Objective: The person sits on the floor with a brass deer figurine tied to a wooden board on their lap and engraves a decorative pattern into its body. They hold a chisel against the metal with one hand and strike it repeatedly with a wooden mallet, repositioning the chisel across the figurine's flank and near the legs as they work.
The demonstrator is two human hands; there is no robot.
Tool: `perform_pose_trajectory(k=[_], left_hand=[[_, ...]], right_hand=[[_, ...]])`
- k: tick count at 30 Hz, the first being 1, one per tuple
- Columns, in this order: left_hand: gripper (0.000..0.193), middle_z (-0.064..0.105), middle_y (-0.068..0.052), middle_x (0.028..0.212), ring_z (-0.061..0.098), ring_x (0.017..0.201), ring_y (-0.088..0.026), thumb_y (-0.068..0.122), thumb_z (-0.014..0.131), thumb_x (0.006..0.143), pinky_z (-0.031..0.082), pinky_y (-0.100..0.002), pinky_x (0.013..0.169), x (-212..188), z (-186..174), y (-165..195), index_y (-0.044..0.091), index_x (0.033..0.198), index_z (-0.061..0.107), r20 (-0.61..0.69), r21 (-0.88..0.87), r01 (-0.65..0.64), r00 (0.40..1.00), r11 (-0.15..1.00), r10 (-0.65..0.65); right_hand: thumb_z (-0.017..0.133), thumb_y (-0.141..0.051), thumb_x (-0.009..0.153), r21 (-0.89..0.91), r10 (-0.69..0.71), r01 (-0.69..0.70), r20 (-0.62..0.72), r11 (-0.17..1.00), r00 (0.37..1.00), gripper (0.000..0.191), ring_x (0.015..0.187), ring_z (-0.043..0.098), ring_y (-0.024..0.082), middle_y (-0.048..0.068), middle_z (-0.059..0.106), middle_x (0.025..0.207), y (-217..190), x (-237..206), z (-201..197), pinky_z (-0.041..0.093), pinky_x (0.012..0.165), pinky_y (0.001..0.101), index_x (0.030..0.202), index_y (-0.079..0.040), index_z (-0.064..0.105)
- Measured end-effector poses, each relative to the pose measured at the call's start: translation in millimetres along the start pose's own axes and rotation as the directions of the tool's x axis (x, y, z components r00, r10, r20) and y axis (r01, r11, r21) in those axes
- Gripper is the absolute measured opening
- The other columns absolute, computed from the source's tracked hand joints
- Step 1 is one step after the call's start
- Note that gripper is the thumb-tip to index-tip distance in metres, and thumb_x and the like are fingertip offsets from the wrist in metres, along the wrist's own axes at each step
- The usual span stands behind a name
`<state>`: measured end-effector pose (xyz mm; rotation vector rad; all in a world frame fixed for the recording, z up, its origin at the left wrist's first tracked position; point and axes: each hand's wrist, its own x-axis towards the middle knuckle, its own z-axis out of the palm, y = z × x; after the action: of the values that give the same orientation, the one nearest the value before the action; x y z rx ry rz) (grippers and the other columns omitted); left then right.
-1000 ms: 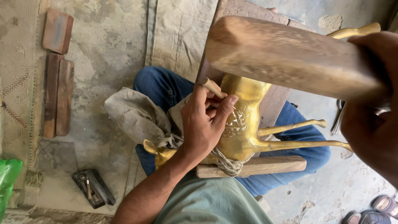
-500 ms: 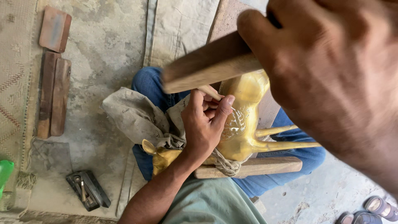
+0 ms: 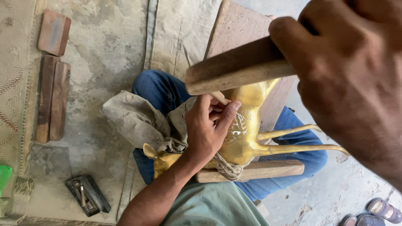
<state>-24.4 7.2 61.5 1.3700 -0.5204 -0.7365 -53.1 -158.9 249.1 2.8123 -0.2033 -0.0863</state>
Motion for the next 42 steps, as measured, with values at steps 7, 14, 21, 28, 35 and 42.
perform_pose_trajectory(k=[7, 14, 21, 28, 35, 42], left_hand=[[0.02, 0.069, -0.005, 0.097, 0.075, 0.088, -0.011, 0.02, 0.07, 0.104, 0.066, -0.022, 0.071, 12, -4, 3, 0.004, 0.106, 0.059, 0.134, 0.116, -0.124, 0.985, 0.985, 0.108], [0.025, 0.069, -0.006, 0.092, 0.072, 0.078, -0.013, 0.02, 0.077, 0.098, 0.06, -0.028, 0.065, 32, -14, 13, 0.003, 0.108, 0.061, 0.307, 0.235, -0.188, 0.945, 0.954, 0.11], [0.027, 0.069, -0.007, 0.091, 0.075, 0.079, -0.017, 0.021, 0.074, 0.098, 0.061, -0.029, 0.065, 32, -15, 16, 0.002, 0.112, 0.061, 0.324, 0.24, -0.225, 0.936, 0.944, 0.14], [0.028, 0.067, -0.008, 0.09, 0.074, 0.076, -0.017, 0.025, 0.073, 0.1, 0.061, -0.029, 0.063, 32, -16, 13, 0.002, 0.103, 0.058, 0.314, 0.27, -0.2, 0.943, 0.942, 0.11], [0.028, 0.066, -0.008, 0.09, 0.073, 0.077, -0.016, 0.025, 0.07, 0.102, 0.061, -0.029, 0.064, 32, -17, 15, 0.002, 0.112, 0.059, 0.335, 0.256, -0.208, 0.935, 0.944, 0.116], [0.026, 0.065, -0.006, 0.089, 0.071, 0.076, -0.016, 0.026, 0.071, 0.103, 0.058, -0.031, 0.063, 32, -18, 17, 0.003, 0.105, 0.059, 0.328, 0.269, -0.24, 0.933, 0.933, 0.146]], right_hand=[[0.078, 0.009, 0.076, 0.083, 0.048, -0.051, 0.027, 0.995, 0.998, 0.044, 0.091, 0.071, 0.029, 0.015, 0.07, 0.098, 18, -25, 13, 0.058, 0.077, 0.0383, 0.117, -0.003, 0.073], [0.064, 0.02, 0.089, 0.512, 0.246, -0.252, 0.081, 0.821, 0.966, 0.051, 0.085, 0.069, 0.032, 0.024, 0.065, 0.107, 32, -52, 28, 0.057, 0.07, 0.0386, 0.137, 0.007, 0.055], [0.067, 0.019, 0.078, 0.255, 0.189, -0.209, 0.104, 0.944, 0.977, 0.055, 0.084, 0.069, 0.032, 0.023, 0.067, 0.103, 39, -63, 45, 0.058, 0.072, 0.0406, 0.13, 0.002, 0.06], [0.074, 0.017, 0.072, 0.182, 0.14, -0.151, 0.072, 0.972, 0.987, 0.048, 0.079, 0.067, 0.032, 0.02, 0.067, 0.094, 38, -58, 40, 0.057, 0.069, 0.0418, 0.118, 0.004, 0.068], [0.074, 0.016, 0.077, 0.325, 0.28, -0.285, 0.064, 0.902, 0.958, 0.05, 0.093, 0.067, 0.037, 0.025, 0.065, 0.108, 25, -52, 33, 0.057, 0.079, 0.0455, 0.125, 0.005, 0.065], [0.078, 0.011, 0.078, 0.126, 0.259, -0.27, 0.094, 0.955, 0.961, 0.049, 0.089, 0.068, 0.031, 0.018, 0.069, 0.103, 20, -60, 25, 0.058, 0.081, 0.0408, 0.125, -0.001, 0.071]])
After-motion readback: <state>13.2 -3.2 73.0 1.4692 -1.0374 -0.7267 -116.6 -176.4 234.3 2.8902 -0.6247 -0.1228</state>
